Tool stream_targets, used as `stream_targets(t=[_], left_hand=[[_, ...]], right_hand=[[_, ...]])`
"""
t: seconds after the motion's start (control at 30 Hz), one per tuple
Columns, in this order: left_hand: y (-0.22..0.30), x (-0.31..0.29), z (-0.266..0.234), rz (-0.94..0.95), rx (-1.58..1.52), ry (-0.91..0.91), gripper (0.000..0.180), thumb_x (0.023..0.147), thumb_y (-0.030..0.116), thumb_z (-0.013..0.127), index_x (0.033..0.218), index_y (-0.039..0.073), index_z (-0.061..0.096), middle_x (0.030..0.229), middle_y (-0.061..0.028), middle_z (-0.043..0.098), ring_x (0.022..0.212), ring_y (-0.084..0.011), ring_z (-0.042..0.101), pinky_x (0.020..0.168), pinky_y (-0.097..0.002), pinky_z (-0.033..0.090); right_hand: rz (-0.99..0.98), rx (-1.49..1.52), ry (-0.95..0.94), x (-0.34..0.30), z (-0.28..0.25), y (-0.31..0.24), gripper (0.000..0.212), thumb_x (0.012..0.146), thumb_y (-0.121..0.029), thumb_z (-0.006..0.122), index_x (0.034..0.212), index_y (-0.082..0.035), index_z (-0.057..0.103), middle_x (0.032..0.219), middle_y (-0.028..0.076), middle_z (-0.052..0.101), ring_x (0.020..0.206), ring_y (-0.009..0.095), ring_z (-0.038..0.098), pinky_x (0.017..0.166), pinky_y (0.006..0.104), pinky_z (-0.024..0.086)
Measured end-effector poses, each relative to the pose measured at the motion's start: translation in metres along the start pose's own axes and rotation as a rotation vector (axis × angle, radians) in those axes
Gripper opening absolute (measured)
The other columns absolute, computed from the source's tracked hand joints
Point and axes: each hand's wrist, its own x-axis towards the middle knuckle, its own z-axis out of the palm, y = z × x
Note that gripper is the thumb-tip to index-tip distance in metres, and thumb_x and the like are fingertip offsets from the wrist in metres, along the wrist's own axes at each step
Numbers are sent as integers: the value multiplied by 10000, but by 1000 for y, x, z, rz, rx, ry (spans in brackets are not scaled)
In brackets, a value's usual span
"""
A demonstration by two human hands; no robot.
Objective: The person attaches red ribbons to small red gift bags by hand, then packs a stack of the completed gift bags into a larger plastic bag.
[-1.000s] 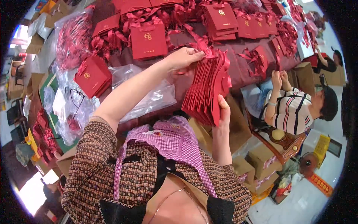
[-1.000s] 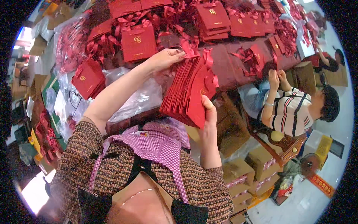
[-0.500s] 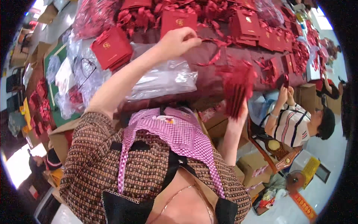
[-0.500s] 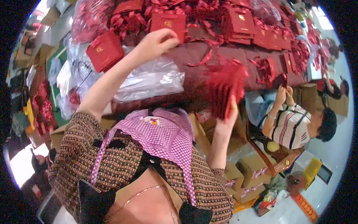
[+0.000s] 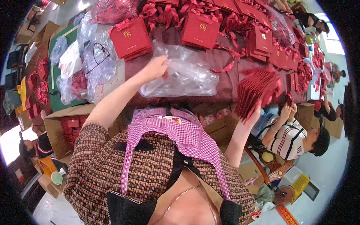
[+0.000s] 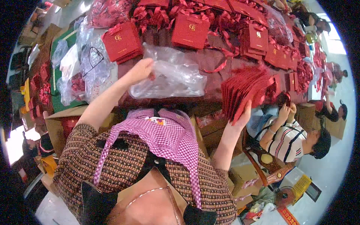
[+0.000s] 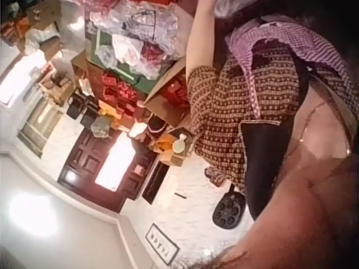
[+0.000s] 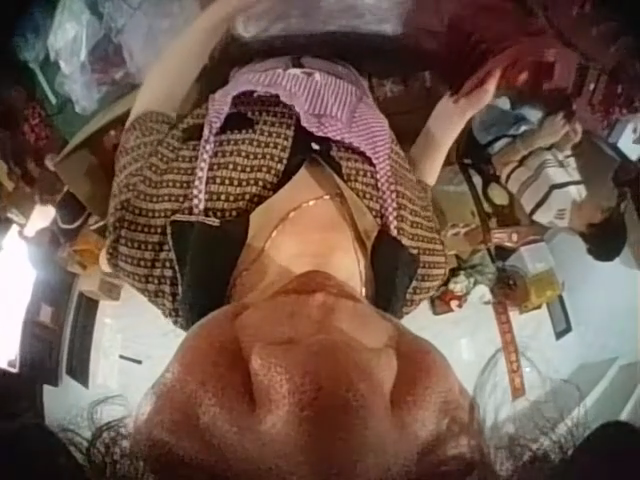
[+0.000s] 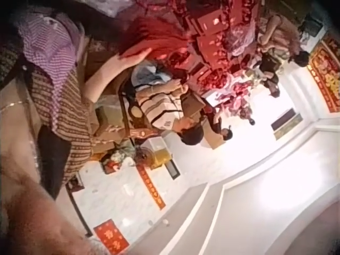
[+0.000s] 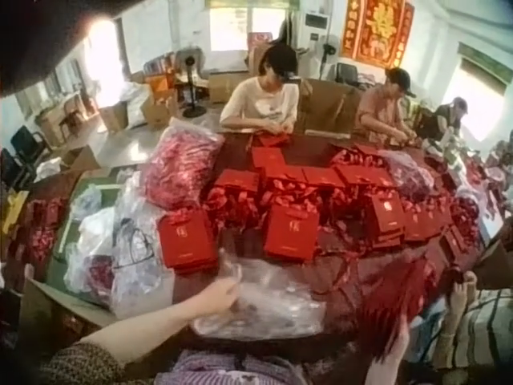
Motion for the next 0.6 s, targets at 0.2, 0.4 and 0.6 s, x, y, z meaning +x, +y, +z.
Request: stream_targets(t=[0.2,0.4,0.6], left_hand=[[63,31,-20,-453,-510,-187,160,882,158,481,801,23,509,644,-57,525,499,-155,507,462,-304,479],[-27,33,28,-219,-1581,-523,408,931,178,503,1318,71,431,1252,-91,539,1087,-194,555,979,-407,430],[-64,13,37,-359,-1564,-319,494,908,329,536,1281,13,465,1276,-111,519,1121,-199,529,996,-388,405]], right_hand=[[-224,116,-522,9,100,4,624,793,-298,591,1351,-97,396,1299,106,493,1199,316,453,1016,475,357],[-38,-333,-546,13,153,82,367,604,-27,642,961,-72,577,833,70,636,679,206,625,617,326,545],[368,-522,-695,58,110,156,539,941,-441,346,764,-4,605,732,133,641,716,253,614,744,368,495]])
